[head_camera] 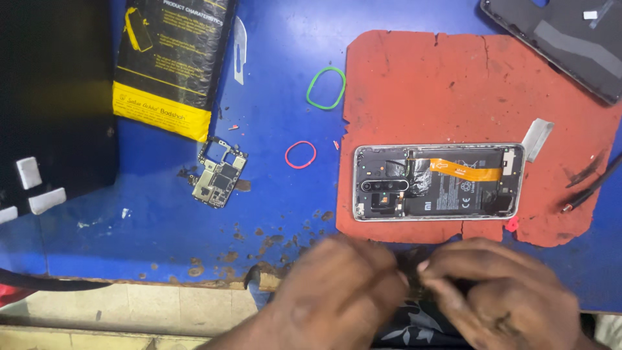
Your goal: The person disassembles a Redmi smartphone, removes the back cover, applies adhesive to the edges, and reassembles the device. They use rubber bands to secure the casing while the adhesive sets, then remove the bands and inspect the phone.
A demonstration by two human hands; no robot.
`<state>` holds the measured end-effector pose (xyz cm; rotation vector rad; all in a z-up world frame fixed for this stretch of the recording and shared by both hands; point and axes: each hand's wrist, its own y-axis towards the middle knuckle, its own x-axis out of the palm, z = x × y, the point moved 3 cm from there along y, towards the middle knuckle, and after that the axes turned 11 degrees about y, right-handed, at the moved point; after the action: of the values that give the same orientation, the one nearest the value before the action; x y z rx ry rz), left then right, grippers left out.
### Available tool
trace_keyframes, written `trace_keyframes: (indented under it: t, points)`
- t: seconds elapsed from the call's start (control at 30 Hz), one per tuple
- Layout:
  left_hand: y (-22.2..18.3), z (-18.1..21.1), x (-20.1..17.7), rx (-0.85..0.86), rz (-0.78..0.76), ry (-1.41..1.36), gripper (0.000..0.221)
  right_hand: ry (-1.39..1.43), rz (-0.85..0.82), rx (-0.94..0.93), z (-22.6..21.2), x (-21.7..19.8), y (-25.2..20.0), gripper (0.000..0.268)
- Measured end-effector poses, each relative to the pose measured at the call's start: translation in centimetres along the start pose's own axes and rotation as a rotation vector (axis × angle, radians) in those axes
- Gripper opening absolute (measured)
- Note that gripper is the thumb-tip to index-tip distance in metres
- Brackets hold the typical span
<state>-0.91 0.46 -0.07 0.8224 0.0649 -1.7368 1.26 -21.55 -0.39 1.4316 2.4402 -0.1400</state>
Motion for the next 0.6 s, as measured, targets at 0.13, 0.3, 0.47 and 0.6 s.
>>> trace_keyframes:
  t: [0.13, 0.3, 0.47, 0.6]
  points:
    - [0.6, -0.5, -0.3, -0.250, 0.027, 0.260, 0.058, -0.104, 0.155, 0.071, 0.6, -1.5, 0.0, 0.050]
    - [2.0, -1.0, 0.7, -0.404, -0.085, 0.328, 0.083, -0.123, 0.350, 0.229, 1.5, -2.4, 0.1, 0.044]
    - [3.0, -1.2, 1.3, -0.464, -0.086, 0.371, 0.084, -0.148, 0.306, 0.298, 2.4, -3.2, 0.1, 0.042]
    - [3.0, -1.4, 1.4, -0.477, -0.088, 0.367, 0.083, -0.107, 0.339, 0.412, 2.7, -3.0, -0.7, 0.026]
